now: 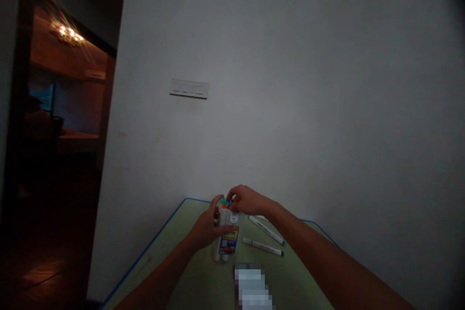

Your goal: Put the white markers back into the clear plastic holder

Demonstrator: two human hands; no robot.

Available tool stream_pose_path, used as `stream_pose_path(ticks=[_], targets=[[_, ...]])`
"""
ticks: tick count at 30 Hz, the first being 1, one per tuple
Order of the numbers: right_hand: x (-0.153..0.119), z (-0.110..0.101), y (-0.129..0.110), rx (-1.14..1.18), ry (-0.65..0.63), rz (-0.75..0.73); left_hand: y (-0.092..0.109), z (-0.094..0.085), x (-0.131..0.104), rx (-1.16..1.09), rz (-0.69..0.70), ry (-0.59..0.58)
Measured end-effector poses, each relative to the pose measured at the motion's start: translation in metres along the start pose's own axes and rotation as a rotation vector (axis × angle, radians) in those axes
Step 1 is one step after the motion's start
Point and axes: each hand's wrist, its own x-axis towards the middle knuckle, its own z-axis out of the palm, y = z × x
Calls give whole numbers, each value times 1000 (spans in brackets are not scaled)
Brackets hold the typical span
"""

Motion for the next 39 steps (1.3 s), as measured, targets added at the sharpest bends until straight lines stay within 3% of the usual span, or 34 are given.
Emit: stream_pose_path(ticks=[3,16,26,39], targets=[[-1,-1,1,39,-33,-4,-1,0,0,-13,6,0],[3,9,7,2,97,17,4,1,-1,-42,-1,-15],[6,9,11,205,-6,32,3,0,-1,-50,8,-25],[-1,-7,-8,-113,-33,-34,4,0,-1,-40,10,-16]])
